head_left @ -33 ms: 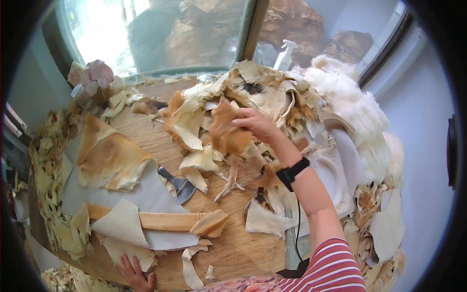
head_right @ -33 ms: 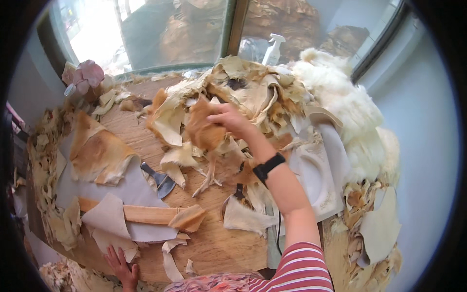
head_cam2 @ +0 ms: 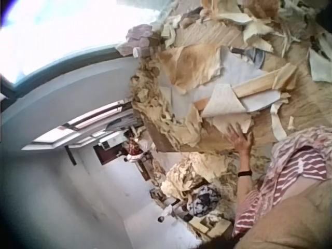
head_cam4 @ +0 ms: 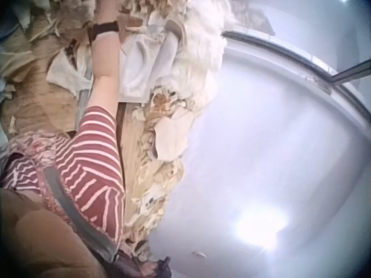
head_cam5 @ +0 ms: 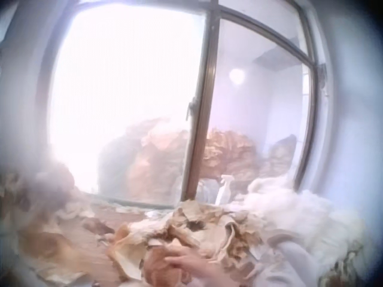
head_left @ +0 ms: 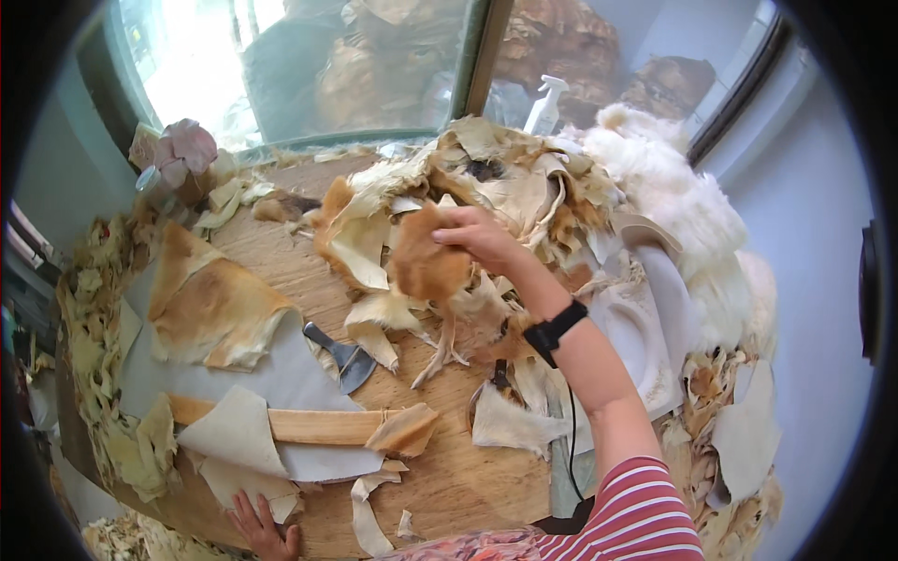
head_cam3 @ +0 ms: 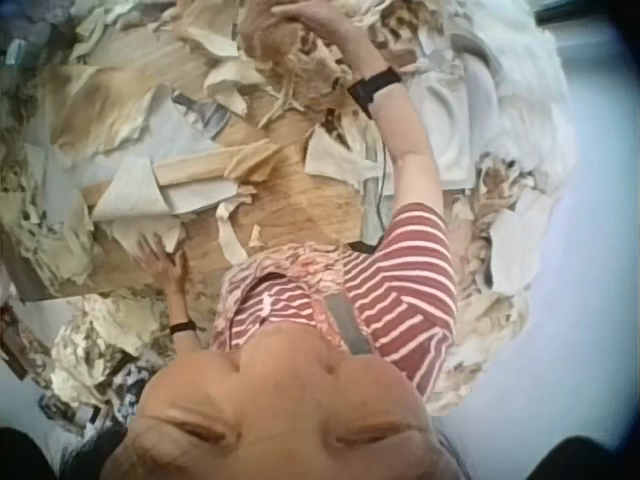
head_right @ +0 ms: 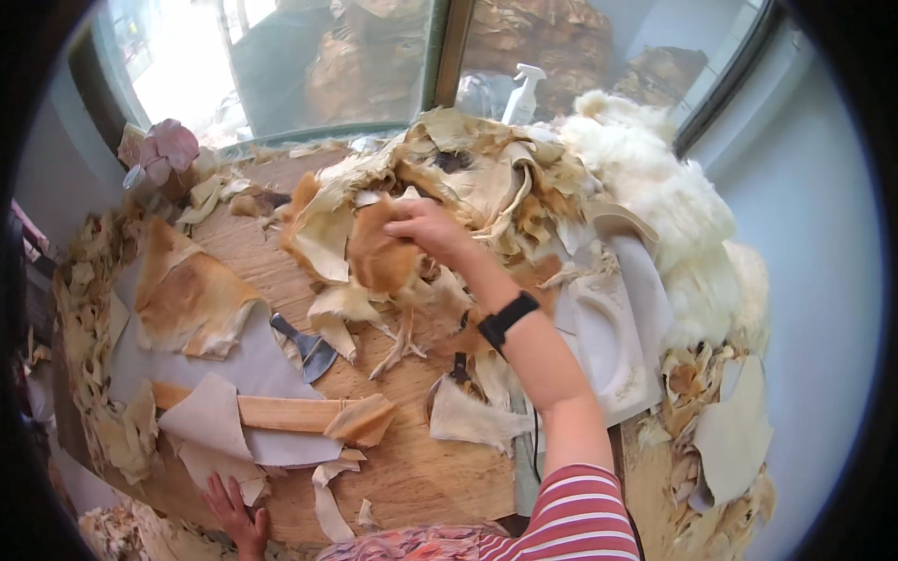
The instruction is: The person scrapes the underside of leather pieces using a specialized bladed tool on a wooden block, then sorts through a large pile of scrap leather and fur pieces on a table.
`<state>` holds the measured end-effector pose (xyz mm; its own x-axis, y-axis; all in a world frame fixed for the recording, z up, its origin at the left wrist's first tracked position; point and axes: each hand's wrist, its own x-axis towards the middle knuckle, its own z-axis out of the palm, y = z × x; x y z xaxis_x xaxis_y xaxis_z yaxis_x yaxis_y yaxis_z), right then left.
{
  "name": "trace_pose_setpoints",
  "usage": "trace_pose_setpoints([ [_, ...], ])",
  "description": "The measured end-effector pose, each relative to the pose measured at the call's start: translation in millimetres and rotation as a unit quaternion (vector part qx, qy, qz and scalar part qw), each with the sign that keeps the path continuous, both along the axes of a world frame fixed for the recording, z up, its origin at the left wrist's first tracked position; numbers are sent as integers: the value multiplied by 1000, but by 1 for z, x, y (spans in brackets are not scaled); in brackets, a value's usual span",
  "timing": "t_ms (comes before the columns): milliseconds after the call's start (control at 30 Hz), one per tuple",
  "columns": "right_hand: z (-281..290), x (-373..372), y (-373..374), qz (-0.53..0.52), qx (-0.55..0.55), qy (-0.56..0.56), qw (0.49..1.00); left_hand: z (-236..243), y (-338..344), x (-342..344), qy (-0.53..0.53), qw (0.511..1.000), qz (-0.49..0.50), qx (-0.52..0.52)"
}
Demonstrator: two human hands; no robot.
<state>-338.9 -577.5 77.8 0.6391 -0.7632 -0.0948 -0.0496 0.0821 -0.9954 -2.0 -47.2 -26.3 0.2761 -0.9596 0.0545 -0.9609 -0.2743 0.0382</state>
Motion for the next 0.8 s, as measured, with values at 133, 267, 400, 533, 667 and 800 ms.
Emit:
trace_pose_setpoints([
  [133, 30, 46, -8, -112, -54, -313, 941, 2, 0, -1, -3, 1000, 6, 14],
  [267, -5, -10, -69, -357, -298, -24, 885, 4, -10, 0, 48, 999, -2, -6],
  [400, -32, -86, -64, -478, -452, 401, 637, 4, -3, -3, 27, 1000, 11, 0],
  [533, -51, -140, -64, -424, -308, 433, 733, 0, -1, -3, 15, 1000, 7, 3],
  [667, -44, -142, -49, -383, -215, 26, 898, -2, -4, -1, 2, 1000, -13, 7],
  [800, -17, -90, 18, -168, -330, 142, 918, 3, 6, -1, 1, 1000, 7, 3],
])
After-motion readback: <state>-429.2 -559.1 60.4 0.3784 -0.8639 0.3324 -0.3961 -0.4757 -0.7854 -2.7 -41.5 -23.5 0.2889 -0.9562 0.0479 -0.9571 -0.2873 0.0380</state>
